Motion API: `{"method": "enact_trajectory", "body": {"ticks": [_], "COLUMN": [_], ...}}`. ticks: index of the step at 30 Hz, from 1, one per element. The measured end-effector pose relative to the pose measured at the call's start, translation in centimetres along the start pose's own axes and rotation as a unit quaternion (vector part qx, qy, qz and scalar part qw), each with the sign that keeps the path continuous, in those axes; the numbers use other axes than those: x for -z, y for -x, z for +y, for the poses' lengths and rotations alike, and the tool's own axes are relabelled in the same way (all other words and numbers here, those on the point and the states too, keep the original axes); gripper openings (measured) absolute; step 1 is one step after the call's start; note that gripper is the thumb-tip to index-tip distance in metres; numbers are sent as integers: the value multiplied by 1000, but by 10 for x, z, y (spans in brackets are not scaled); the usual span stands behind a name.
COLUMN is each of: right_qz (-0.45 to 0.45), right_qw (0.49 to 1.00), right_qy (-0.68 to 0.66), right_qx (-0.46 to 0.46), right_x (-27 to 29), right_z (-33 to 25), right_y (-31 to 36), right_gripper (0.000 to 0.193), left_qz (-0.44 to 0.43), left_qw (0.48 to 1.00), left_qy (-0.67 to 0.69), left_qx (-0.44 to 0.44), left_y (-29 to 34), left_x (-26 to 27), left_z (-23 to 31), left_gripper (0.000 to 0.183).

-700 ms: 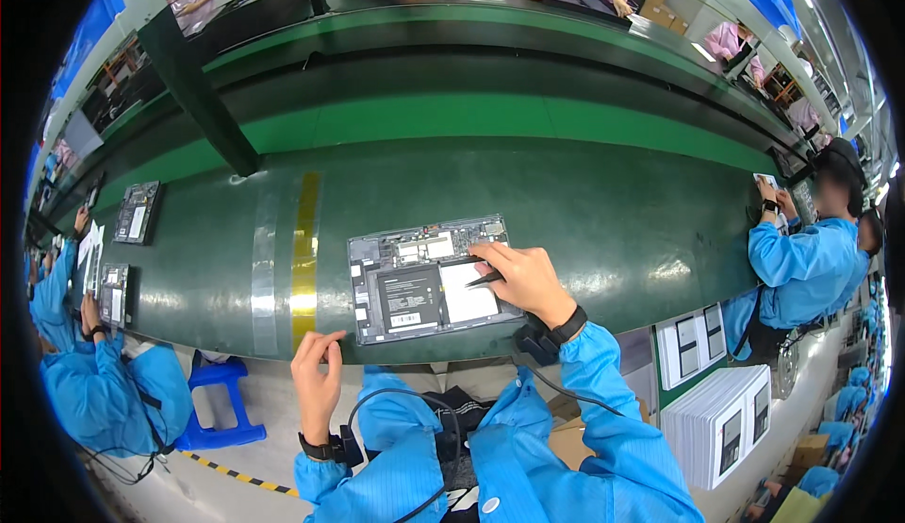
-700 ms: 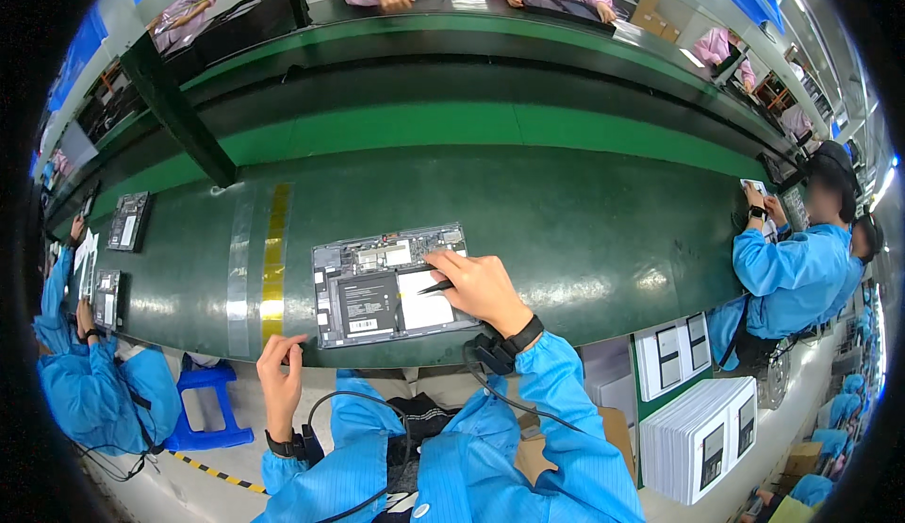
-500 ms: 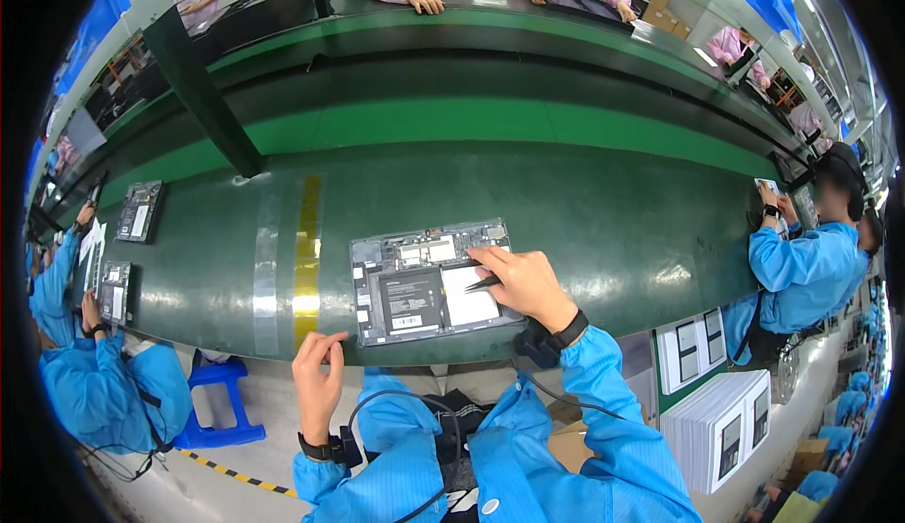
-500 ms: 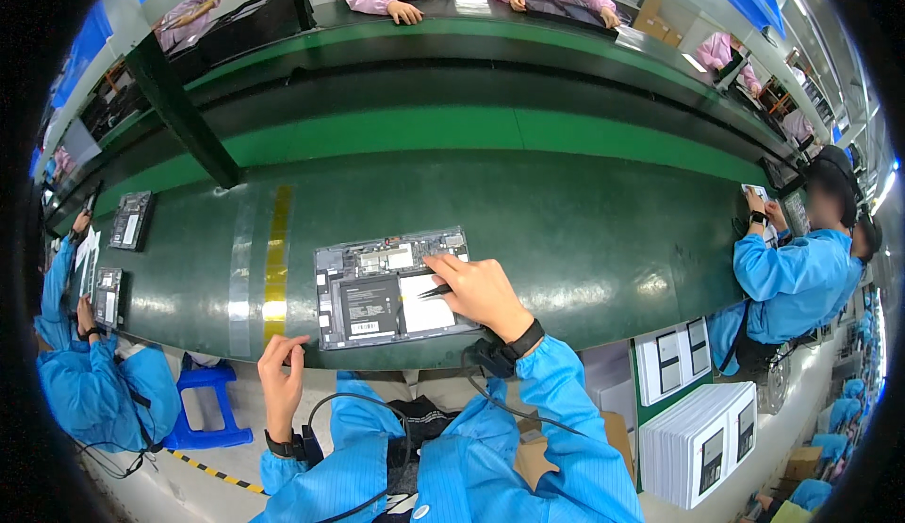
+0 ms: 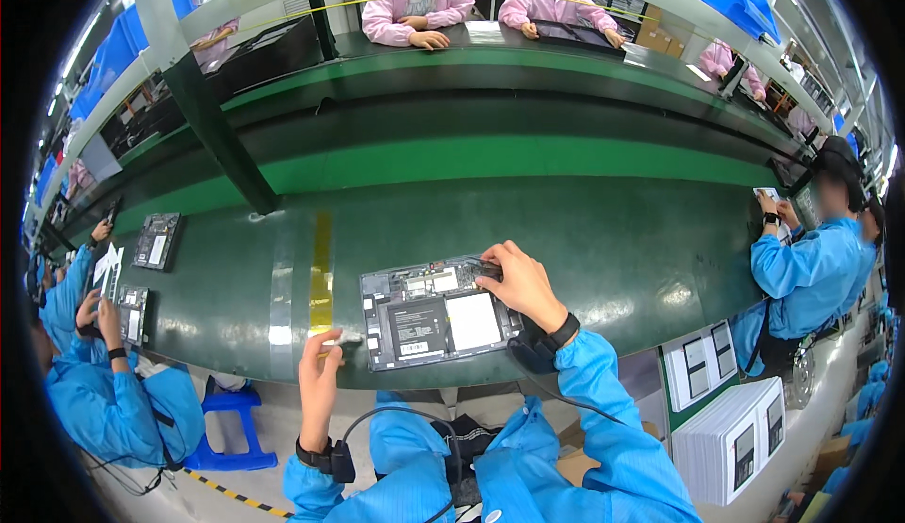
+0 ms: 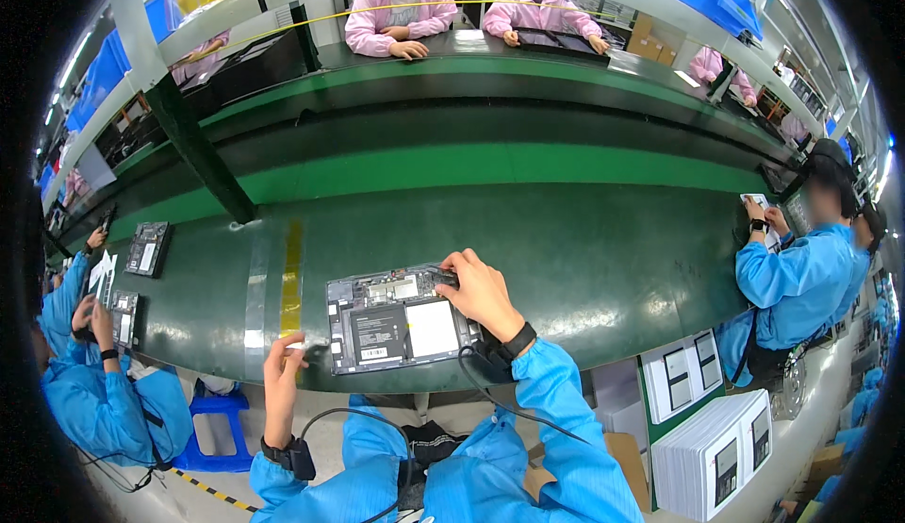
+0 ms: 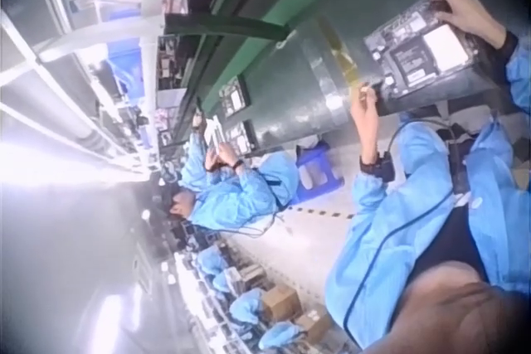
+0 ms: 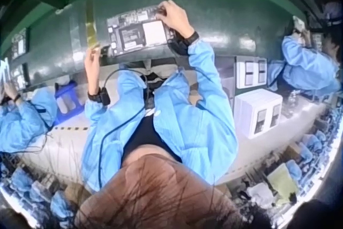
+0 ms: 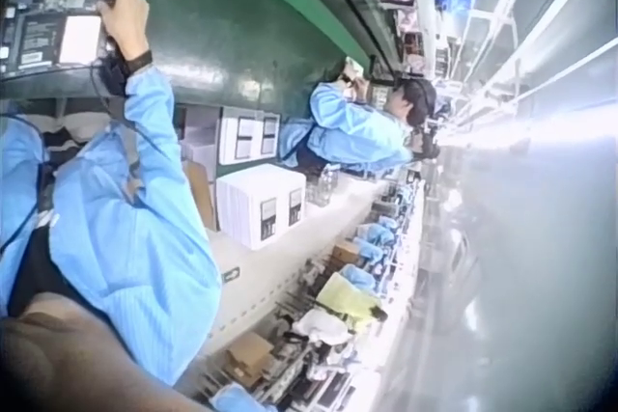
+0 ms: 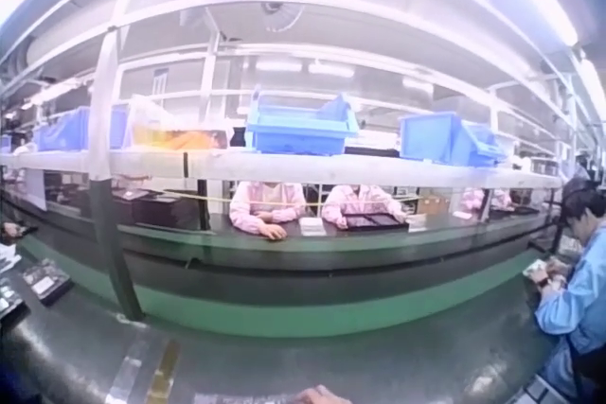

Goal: The recorder is assembling a tablet or laptop component on a factory assembly line, specifically connecting internal cables and battery components using tweezers.

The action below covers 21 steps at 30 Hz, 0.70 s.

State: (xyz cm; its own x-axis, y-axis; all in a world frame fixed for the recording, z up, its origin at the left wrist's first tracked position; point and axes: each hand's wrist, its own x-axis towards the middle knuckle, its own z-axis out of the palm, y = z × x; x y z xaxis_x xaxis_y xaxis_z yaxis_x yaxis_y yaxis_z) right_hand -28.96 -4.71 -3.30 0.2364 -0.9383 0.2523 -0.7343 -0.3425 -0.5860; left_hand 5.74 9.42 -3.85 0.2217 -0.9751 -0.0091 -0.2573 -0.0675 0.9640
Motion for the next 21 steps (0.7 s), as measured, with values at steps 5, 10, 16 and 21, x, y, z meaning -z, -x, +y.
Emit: {"method": "enact_trajectory", "body": {"ticks": [5,10,16,21], "right_qz": [116,27,25,-1], "right_qw": [985,958,873,841], "right_qy": [-43,-211,-414,-460], "right_qx": [-121,-191,-255,-284], "right_x": [9,4,-3,-11], "right_z": [19,13,14,50], "right_y": [57,100,25,-87], "right_gripper": [34,39,31,30], "left_qz": [-47,-79,-87,-103], "left_qw": [896,914,968,981], "left_qy": [396,341,192,119], "left_qx": [193,203,137,110], "left_y": [4,-1,-95,-206], "left_x": [12,-10,-21,-50], "left_z": [18,22,-19,29], "left_gripper": [46,54,61,57]}}
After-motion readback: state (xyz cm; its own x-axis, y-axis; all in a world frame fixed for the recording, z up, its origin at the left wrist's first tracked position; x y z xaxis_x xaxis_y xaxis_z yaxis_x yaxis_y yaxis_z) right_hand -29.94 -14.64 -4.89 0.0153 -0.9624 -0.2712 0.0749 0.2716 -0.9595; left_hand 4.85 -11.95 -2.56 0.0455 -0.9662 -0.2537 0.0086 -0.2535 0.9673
